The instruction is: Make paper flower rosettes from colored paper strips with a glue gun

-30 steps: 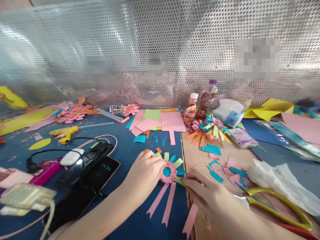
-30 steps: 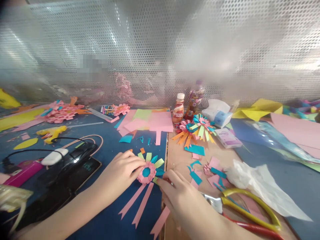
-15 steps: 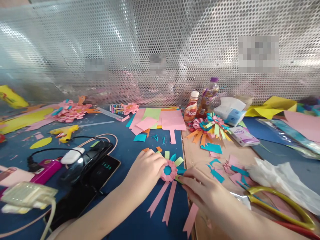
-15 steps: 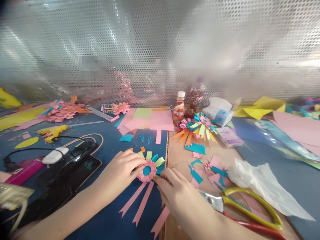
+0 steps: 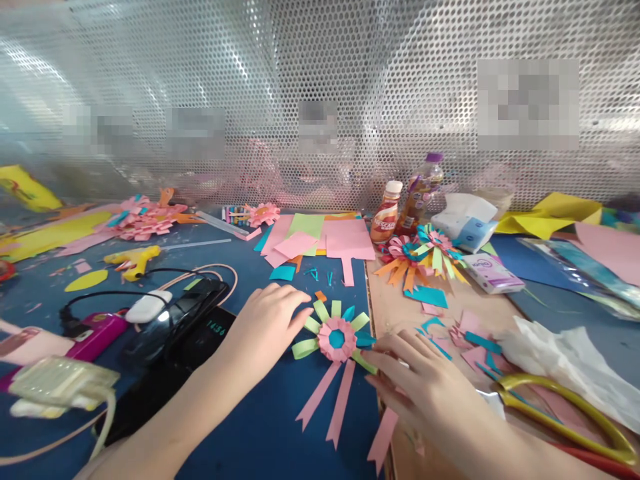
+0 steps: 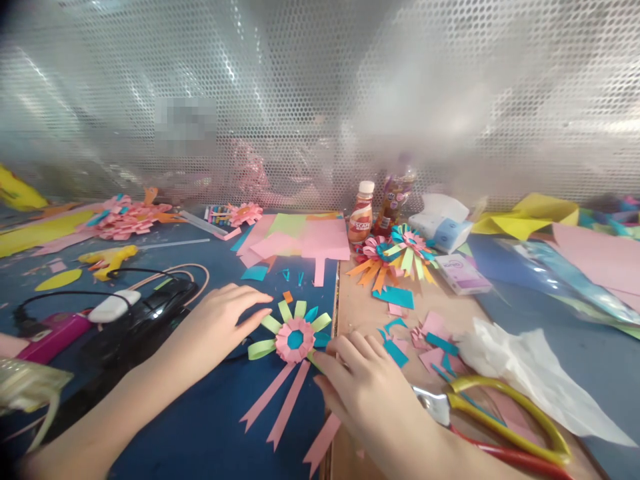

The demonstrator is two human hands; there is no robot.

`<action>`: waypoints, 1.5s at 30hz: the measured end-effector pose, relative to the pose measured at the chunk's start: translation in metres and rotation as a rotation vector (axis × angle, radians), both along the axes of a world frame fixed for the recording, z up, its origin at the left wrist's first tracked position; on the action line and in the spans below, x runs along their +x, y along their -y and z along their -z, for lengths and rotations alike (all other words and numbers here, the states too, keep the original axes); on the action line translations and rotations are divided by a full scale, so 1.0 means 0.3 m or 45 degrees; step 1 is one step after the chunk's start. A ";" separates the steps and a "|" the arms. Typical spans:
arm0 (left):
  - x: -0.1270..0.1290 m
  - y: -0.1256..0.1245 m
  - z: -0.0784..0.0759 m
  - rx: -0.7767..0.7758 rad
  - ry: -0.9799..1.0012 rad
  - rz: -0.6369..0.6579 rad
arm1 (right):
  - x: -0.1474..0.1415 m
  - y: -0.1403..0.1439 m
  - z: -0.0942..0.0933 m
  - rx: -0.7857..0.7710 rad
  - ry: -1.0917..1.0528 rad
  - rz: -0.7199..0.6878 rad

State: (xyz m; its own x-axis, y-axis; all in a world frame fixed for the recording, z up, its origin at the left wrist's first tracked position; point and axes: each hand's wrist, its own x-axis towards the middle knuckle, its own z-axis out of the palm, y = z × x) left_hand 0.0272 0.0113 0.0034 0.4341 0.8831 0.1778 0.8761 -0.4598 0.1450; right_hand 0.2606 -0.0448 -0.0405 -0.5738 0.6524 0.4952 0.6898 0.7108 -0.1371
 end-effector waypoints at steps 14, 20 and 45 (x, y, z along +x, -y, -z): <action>-0.022 -0.003 -0.042 -0.164 0.005 -0.106 | -0.073 -0.043 -0.005 -0.010 0.011 0.110; -0.065 0.011 -0.051 -0.518 0.170 -0.002 | -0.020 -0.008 0.006 -0.013 0.072 0.210; -0.060 0.025 -0.018 -0.479 -0.018 0.171 | -0.012 -0.011 0.037 -0.031 -0.087 0.165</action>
